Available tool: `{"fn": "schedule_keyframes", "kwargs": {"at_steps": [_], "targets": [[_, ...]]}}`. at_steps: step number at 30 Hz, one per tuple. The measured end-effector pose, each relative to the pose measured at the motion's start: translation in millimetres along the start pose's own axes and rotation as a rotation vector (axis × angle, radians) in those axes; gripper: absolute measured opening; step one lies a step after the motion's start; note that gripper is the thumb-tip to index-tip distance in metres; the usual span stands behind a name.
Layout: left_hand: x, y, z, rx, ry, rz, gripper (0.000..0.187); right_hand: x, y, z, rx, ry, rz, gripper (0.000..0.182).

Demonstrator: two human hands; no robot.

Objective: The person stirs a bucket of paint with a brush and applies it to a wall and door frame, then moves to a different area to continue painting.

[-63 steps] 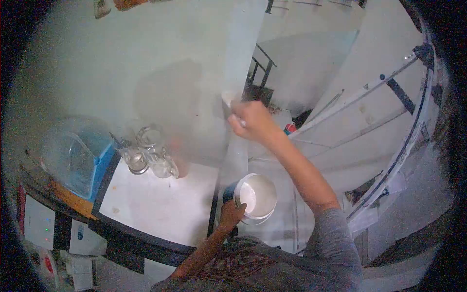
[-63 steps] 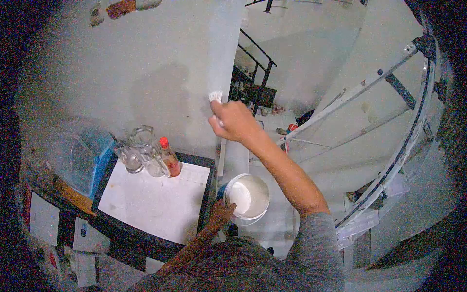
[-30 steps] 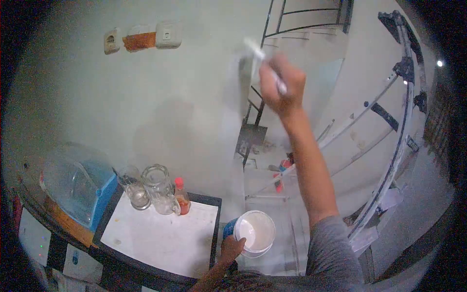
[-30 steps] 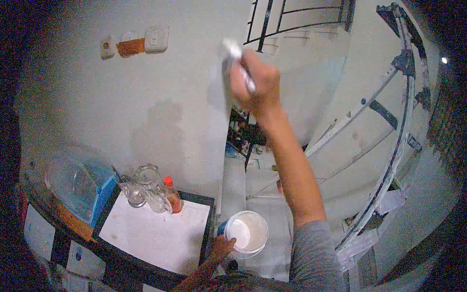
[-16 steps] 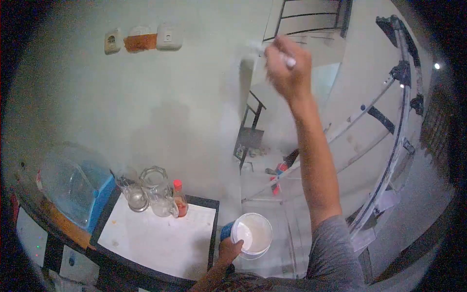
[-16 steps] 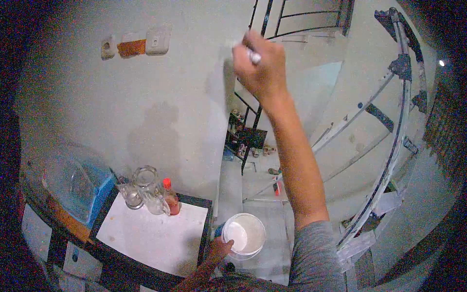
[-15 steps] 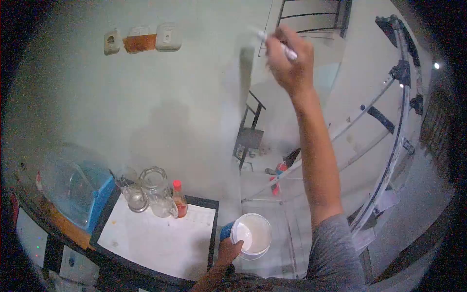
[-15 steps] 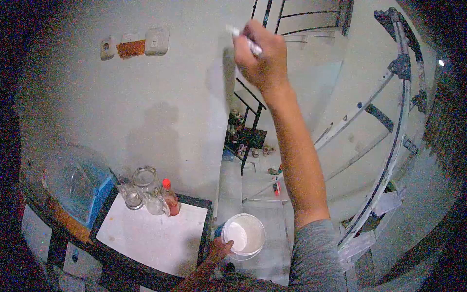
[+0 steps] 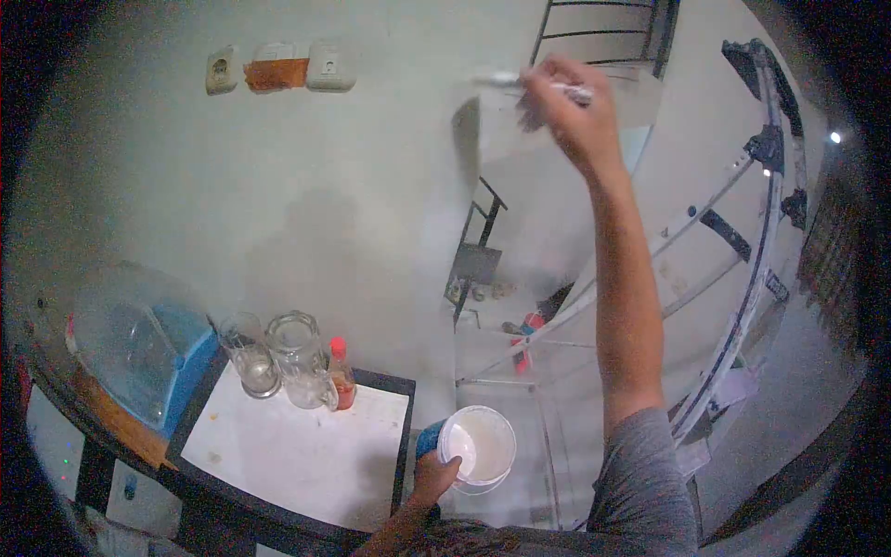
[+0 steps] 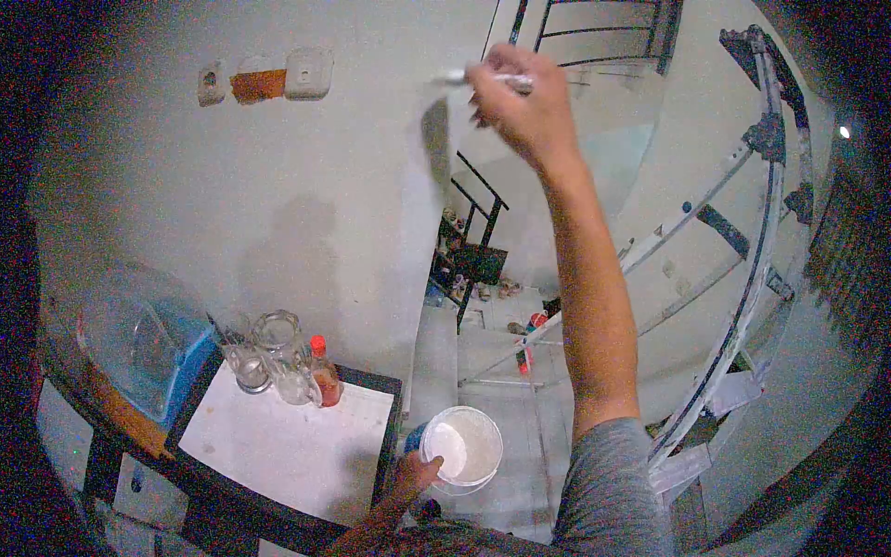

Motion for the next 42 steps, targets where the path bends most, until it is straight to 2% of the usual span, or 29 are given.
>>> {"fn": "schedule_keyframes", "kwargs": {"at_steps": [1, 2, 4, 5, 6, 8, 9, 11, 14, 15, 17, 18, 20, 21, 24, 25, 27, 28, 29, 30, 32, 33, 35, 36, 38, 41, 42], "targets": [[0, 1, 1, 0.062, 0.043, 0.006, 0.035, 4, 9, -3, 0.013, 0.012, 0.086, 0.022], [0, 2, 3, 0.126, 0.085, 0.012, 0.034, 10, 12, 1, 0.014, 0.012, 0.087, 0.022], [-4, 3, 12, 0.095, 0.075, 0.001, 0.034, 17, 19, -7, -0.431, 0.254, 0.215, 0.019], [-6, 3, 14, 0.062, 0.068, -0.01, 0.035, 17, 20, -5, -0.665, 0.26, 0.187, 0.016], [-4, 3, 8, 0.061, 0.07, -0.008, 0.035, 16, 19, -3, -0.663, 0.26, 0.186, 0.016], [8, 2, -15, 0.107, 0.084, -0.001, 0.037, 18, 7, 12, -0.809, 0.14, 0.042, 0.018], [15, 2, -26, 0.105, 0.083, 0.0, 0.037, 14, 2, 16, -0.808, 0.142, 0.04, 0.018], [26, 0, -44, 0.093, 0.113, -0.043, 0.039, -1, -29, 27, -0.84, 0.186, -0.234, 0.02], [14, 3, -24, 0.212, 0.12, 0.027, 0.038, -33, -62, 24, -0.841, 0.047, -0.46, 0.021], [10, 3, -15, 0.211, 0.12, 0.026, 0.038, -34, -62, 19, -0.841, 0.047, -0.461, 0.021], [2, 2, -2, 0.097, 0.159, -0.026, 0.037, -36, -63, 13, -0.747, -0.037, -0.652, 0.02], [-3, 4, 8, 0.099, 0.158, -0.025, 0.037, -33, -57, 10, -0.747, -0.037, -0.65, 0.02], [-10, 6, 25, 0.223, 0.146, -0.029, 0.036, -19, -27, -1, -0.722, 0.126, -0.342, 0.024], [-9, 4, 23, 0.221, 0.148, -0.029, 0.036, -13, -17, -5, -0.803, 0.181, -0.228, 0.025], [-10, 3, 26, 0.121, 0.168, 0.01, 0.036, 3, -9, 2, -0.865, 0.141, -0.167, 0.023], [-18, 5, 45, 0.197, 0.192, -0.003, 0.036, 5, -20, 19, -0.888, 0.091, -0.265, 0.022], [-23, 6, 49, 0.271, 0.219, -0.017, 0.035, -12, -44, 34, -0.89, 0.125, -0.35, 0.021], [-20, 6, 43, 0.248, 0.18, 0.012, 0.035, -19, -57, 26, -0.894, 0.167, -0.433, 0.02], [-16, 6, 39, 0.222, 0.138, 0.044, 0.035, -28, -61, 20, -0.792, 0.077, -0.504, 0.018], [-15, 6, 34, 0.221, 0.14, 0.045, 0.035, -27, -58, 18, -0.79, 0.078, -0.505, 0.018], [-12, 4, 23, 0.054, 0.129, -0.015, 0.037, -29, -56, 19, -0.718, 0.098, -0.677, 0.02], [-12, 5, 24, 0.057, 0.126, -0.013, 0.037, -26, -47, 16, -0.719, 0.099, -0.673, 0.02], [-13, 6, 29, 0.218, 0.116, 0.01, 0.04, -14, -15, 7, -0.225, 0.08, -0.346, 0.02], [-16, 6, 35, 0.217, 0.116, 0.011, 0.04, -9, -15, 9, -0.224, 0.081, -0.346, 0.02], [-25, 8, 51, 0.285, 0.151, 0.054, 0.04, 6, 1, 19, 0.153, 0.076, -0.066, 0.023], [12, 4, -20, 0.236, 0.185, -0.019, 0.04, 17, -7, 48, 0.258, 0.07, 0.072, 0.023], [4, 6, 0, 0.238, 0.184, -0.018, 0.04, 17, -9, 60, 0.32, 0.037, 0.149, 0.023]]}}
Point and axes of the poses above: each hand's wrist, its own x-axis towards the middle knuckle, its own y-axis out of the back of the hand, z = x × y, the point moved 5 cm from there along x, towards the middle knuckle, and after that the axes turned 14 degrees about -z, right-handed, at the moved point
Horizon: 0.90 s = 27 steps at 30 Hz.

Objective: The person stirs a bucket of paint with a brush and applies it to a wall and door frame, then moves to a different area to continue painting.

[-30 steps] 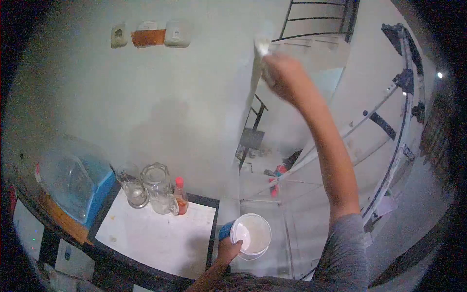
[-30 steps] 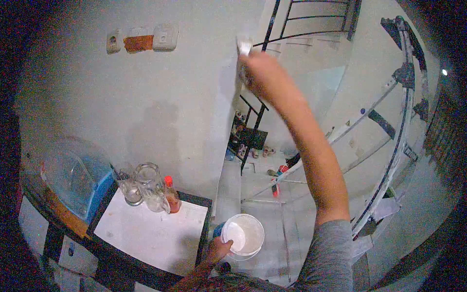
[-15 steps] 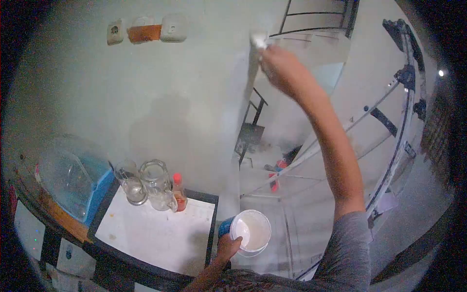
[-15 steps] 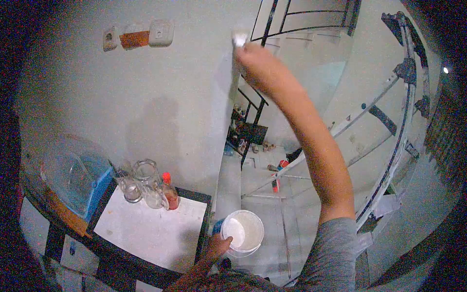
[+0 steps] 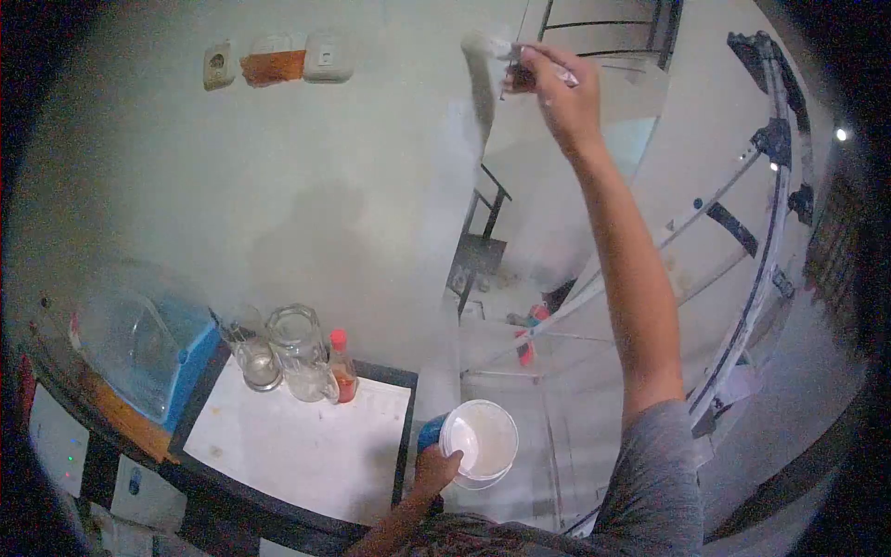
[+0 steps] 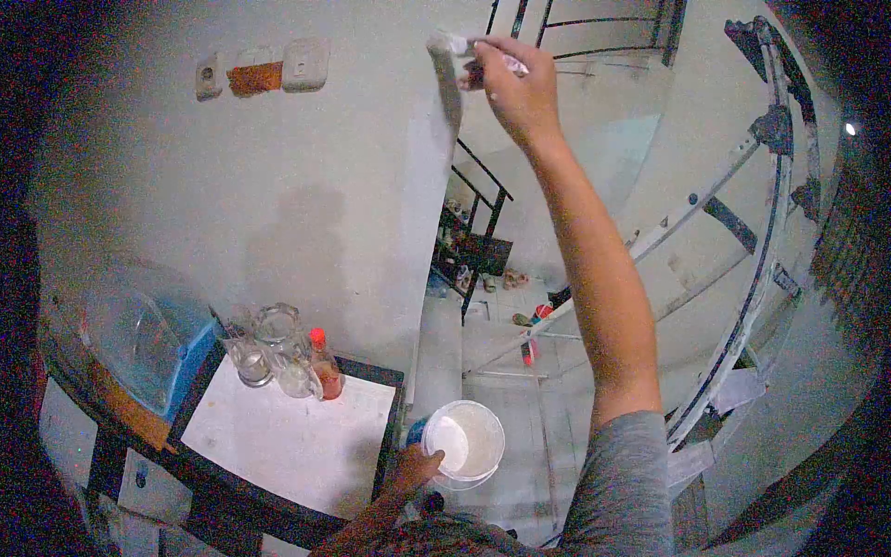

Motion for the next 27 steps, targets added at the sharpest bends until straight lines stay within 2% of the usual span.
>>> {"fn": "schedule_keyframes", "kwargs": {"at_steps": [2, 3, 5, 8, 10, 11, 13, 14, 16, 18, 20, 22, 24, 27], "targets": [[-38, 15, 49, 0.027, 0.075, -0.086, 0.041, -11, -4, 18, -0.075, -0.025, 0.036, 0.023], [-34, 12, 41, 0.027, 0.076, -0.085, 0.041, -23, -12, 20, -0.151, -0.044, 0.026, 0.022], [-18, 8, 19, 0.094, 0.043, 0.066, 0.041, -39, -26, 18, -0.225, -0.058, 0.002, 0.023], [-9, 3, 8, -0.011, -0.004, -0.01, 0.041, -55, -39, 13, -0.3, -0.222, -0.064, 0.023], [-10, 3, 10, 0.027, -0.019, 0.005, 0.041, -52, -41, -4, -0.007, -0.304, -0.087, 0.02], [-10, 5, 12, 0.066, -0.033, 0.02, 0.041, -47, -38, -10, -0.008, -0.302, -0.087, 0.02], [-13, 5, 15, 0.046, -0.041, 0.038, 0.041, -32, -26, -29, 0.069, -0.008, -0.052, 0.016], [-14, 5, 15, 0.028, -0.047, 0.052, 0.041, -24, -21, -28, 0.069, -0.008, -0.051, 0.016], [-9, 3, 9, 0.05, 0.005, 0.037, 0.041, -6, -11, -39, -0.36, 0.258, 0.016, 0.016], [-9, 3, 7, 0.073, 0.057, 0.021, 0.041, 6, -13, -25, -0.357, 0.266, 0.059, 0.019], [-15, 3, 17, -0.053, -0.015, -0.08, 0.042, 7, -24, -2, -0.744, 0.226, -0.034, 0.019], [-12, 3, 13, -0.022, -0.022, -0.071, 0.042, -14, -49, 8, -0.727, 0.301, -0.149, 0.022], [-9, 4, 12, 0.003, -0.037, -0.052, 0.043, -31, -68, 10, -0.768, 0.103, -0.331, 0.026], [-6, 0, 2, 0.036, -0.024, -0.001, 0.044, -34, -75, -6, -0.785, -0.005, -0.45, 0.025]]}}
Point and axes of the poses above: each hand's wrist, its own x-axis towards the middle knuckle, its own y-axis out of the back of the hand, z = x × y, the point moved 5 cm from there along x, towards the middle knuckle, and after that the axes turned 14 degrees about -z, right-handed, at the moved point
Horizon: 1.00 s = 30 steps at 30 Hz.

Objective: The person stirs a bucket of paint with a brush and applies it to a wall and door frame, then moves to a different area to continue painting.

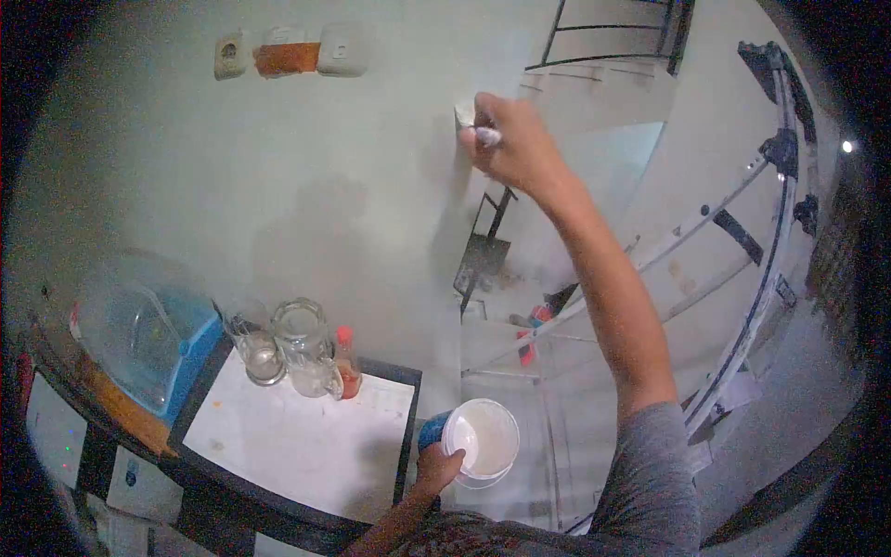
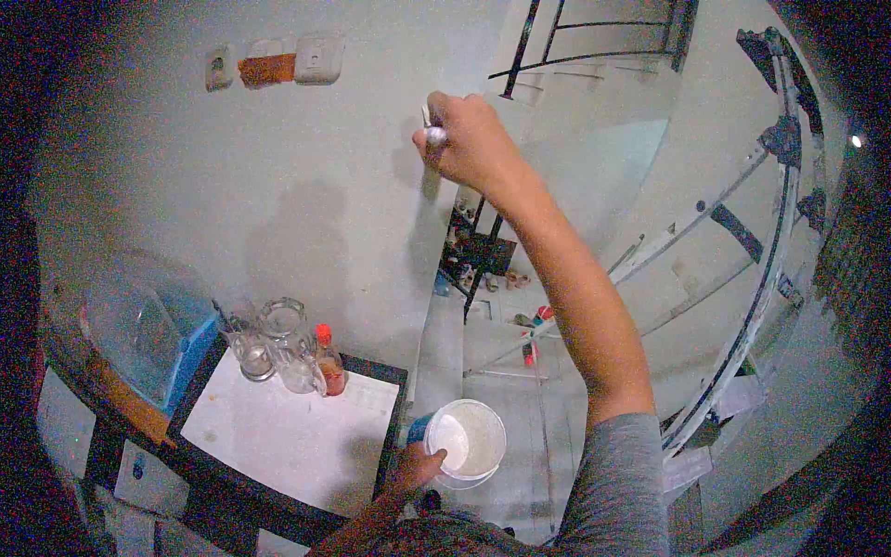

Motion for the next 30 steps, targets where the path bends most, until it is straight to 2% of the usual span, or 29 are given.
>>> {"fn": "schedule_keyframes", "kwargs": {"at_steps": [1, 3, 4, 6, 7, 9, 10, 11, 13, 15, 16, 17, 20, 21, 23, 24, 25, 26, 27, 29, 30], "targets": [[6, -3, -8, -0.013, -0.037, 0.028, 0.044, 3, 9, 0, 0.0, 0.004, 0.004, 0.025], [17, -5, -17, -0.029, -0.071, 0.056, 0.044, 4, 41, -1, -0.001, 0.153, 0.324, 0.017], [19, -7, -19, -0.029, -0.02, 0.038, 0.044, 13, 46, 4, 0.001, 0.155, 0.322, 0.017], [20, -10, -23, -0.029, 0.035, 0.014, 0.044, 21, 61, 19, 0.082, 0.112, 0.526, 0.017], [20, -10, -22, -0.071, 0.013, 0.004, 0.044, 21, 56, 23, 0.08, 0.108, 0.526, 0.017], [20, -9, -22, -0.108, -0.007, -0.015, 0.044, 22, 20, 28, -0.061, 0.161, 0.341, 0.021], [19, -7, -22, -0.084, -0.014, -0.005, 0.044, 17, 2, 21, -0.199, 0.097, 0.229, 0.021], [18, -9, -21, -0.068, -0.021, 0.006, 0.043, 8, -8, 15, -0.2, 0.095, 0.219, 0.021], [4, -6, -1, -0.178, -0.037, 0.002, 0.043, -6, -24, -7, -0.058, 0.103, 0.032, 0.019], [3, -5, 0, -0.27, -0.058, 0.005, 0.042, -6, -6, -12, -0.051, 0.102, 0.038, 0.019], [9, -4, -6, -0.151, -0.025, 0.016, 0.042, -4, 6, -14, -0.041, 0.111, 0.047, 0.018], [14, -5, -12, -0.039, 0.011, 0.029, 0.043, 0, 24, -9, -0.027, 0.14, 0.159, 0.018], [10, -4, -7, -0.006, 0.055, 0.006, 0.043, 15, 67, 14, -0.017, 0.237, 0.463, 0.015], [3, -1, 0, -0.003, 0.07, 0.002, 0.043, 15, 80, 14, -0.104, 0.07, 0.398, 0.015], [-16, 5, 20, -0.099, -0.086, 0.051, 0.043, 11, 66, 32, -0.062, 0.06, 0.34, 0.019], [6, -5, -9, -0.094, -0.061, 0.048, 0.043, 2, 50, 37, -0.051, 0.049, 0.329, 0.019], [28, -15, -38, -0.088, -0.037, 0.045, 0.043, -10, 27, 36, -0.084, 0.145, 0.341, 0.016], [33, -17, -43, -0.062, -0.033, 0.049, 0.044, -21, 7, 33, -0.117, 0.248, 0.354, 0.014], [35, -16, -42, -0.039, -0.033, 0.055, 0.045, -32, -9, 29, -0.105, 0.248, 0.34, 0.014], [8, -4, -9, -0.047, -0.012, 0.058, 0.045, -66, -41, 25, 0.129, 0.02, 0.231, 0.015], [-2, 0, 5, -0.044, -0.009, 0.066, 0.045, -82, -55, 18, 0.14, 0.015, 0.216, 0.015]]}}
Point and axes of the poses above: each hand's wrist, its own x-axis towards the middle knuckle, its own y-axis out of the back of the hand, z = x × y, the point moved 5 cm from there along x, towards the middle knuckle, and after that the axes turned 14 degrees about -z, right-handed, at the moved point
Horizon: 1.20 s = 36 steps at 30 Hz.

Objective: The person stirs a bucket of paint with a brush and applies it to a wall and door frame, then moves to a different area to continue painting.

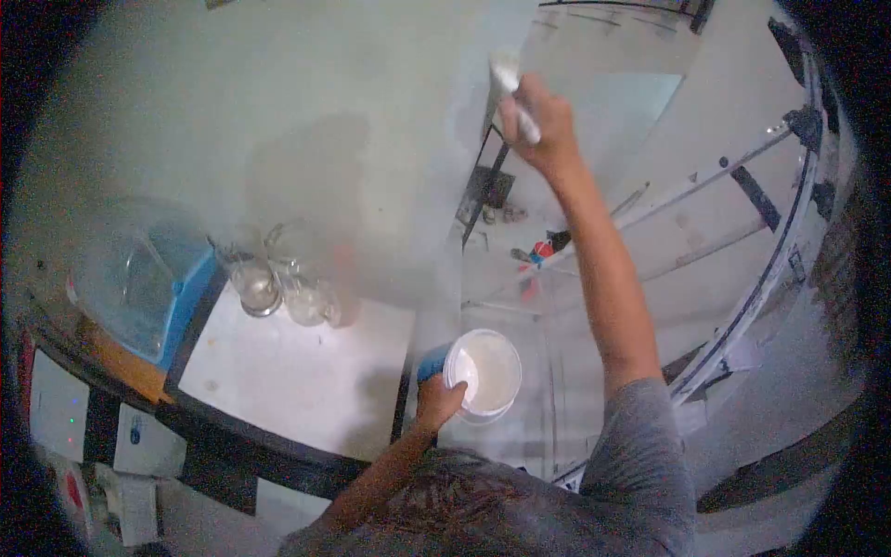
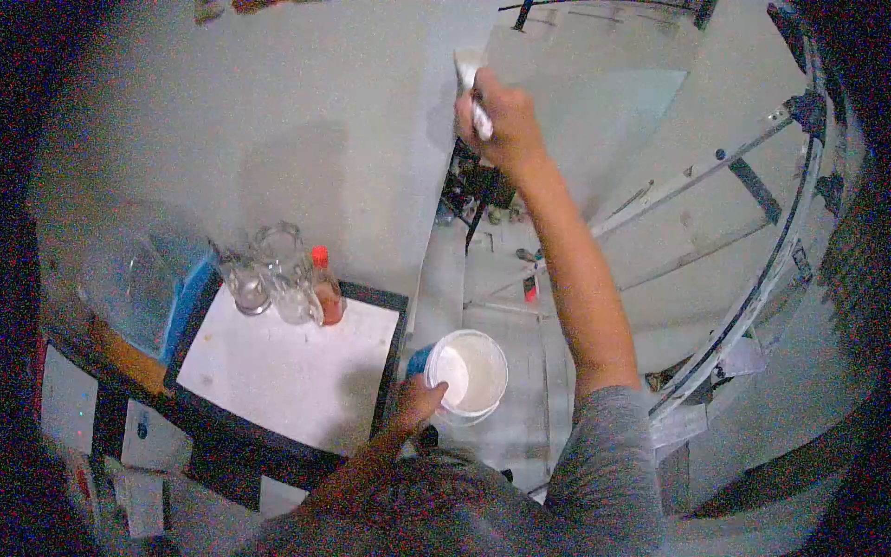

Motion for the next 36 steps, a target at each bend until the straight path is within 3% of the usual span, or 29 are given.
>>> {"fn": "schedule_keyframes", "kwargs": {"at_steps": [2, 7, 9, 11, 13, 17, 19, 23, 25, 27, 29, 31, 33, 35, 36], "targets": [[2, -1, -2, -0.005, -0.001, -0.003, 0.044, -29, -24, -12, 0.057, -0.051, -0.133, 0.015], [-5, 3, 4, 0.036, -0.062, 0.106, 0.038, -43, -13, -32, 0.077, -0.109, -0.183, 0.014], [4, -2, -6, 0.009, -0.046, 0.044, 0.038, -42, 0, -36, 0.074, -0.098, 0.002, 0.018], [7, -2, -9, -0.009, -0.027, -0.019, 0.039, -59, -24, -29, 0.086, -0.041, 0.05, 0.018], [6, -5, -6, -0.083, -0.048, -0.12, 0.039, -90, -75, -17, 0.047, 0.042, -0.141, 0.022], [3, -2, -4, -0.02, -0.078, -0.08, 0.039, -181, -180, -28, -0.059, -0.102, -0.56, 0.03], [2, 1, 1, 0.1, -0.04, -0.055, 0.039, -204, -199, -46, 0.033, -0.194, -0.626, 0.026], [25, -8, -26, 0.177, -0.079, 0.027, 0.04, -189, -178, -67, 0.234, -0.137, -0.423, 0.02], [19, -9, -21, -0.046, 0.003, -0.123, 0.048, -176, -159, -63, 0.181, -0.103, -0.112, 0.018], [13, -3, -13, -0.011, 0.054, -0.114, 0.05, -173, -168, -55, 0.198, -0.145, -0.128, 0.021], [6, -5, -8, 0.026, 0.096, -0.113, 0.051, -197, -215, -41, 0.204, -0.109, -0.343, 0.018], [2, 0, -3, 0.016, 0.1, -0.099, 0.054, -202, -226, -52, 0.26, -0.128, -0.341, 0.019], [11, -4, -13, 0.058, 0.113, -0.081, 0.055, -187, -213, -62, 0.18, -0.309, -0.436, 0.021], [21, -6, -22, 0.096, 0.133, -0.065, 0.056, -161, -189, -67, 0.229, -0.305, -0.375, 0.023], [23, -10, -27, 0.018, 0.133, -0.115, 0.057, -145, -168, -71, 0.206, -0.228, -0.196, 0.023]]}}
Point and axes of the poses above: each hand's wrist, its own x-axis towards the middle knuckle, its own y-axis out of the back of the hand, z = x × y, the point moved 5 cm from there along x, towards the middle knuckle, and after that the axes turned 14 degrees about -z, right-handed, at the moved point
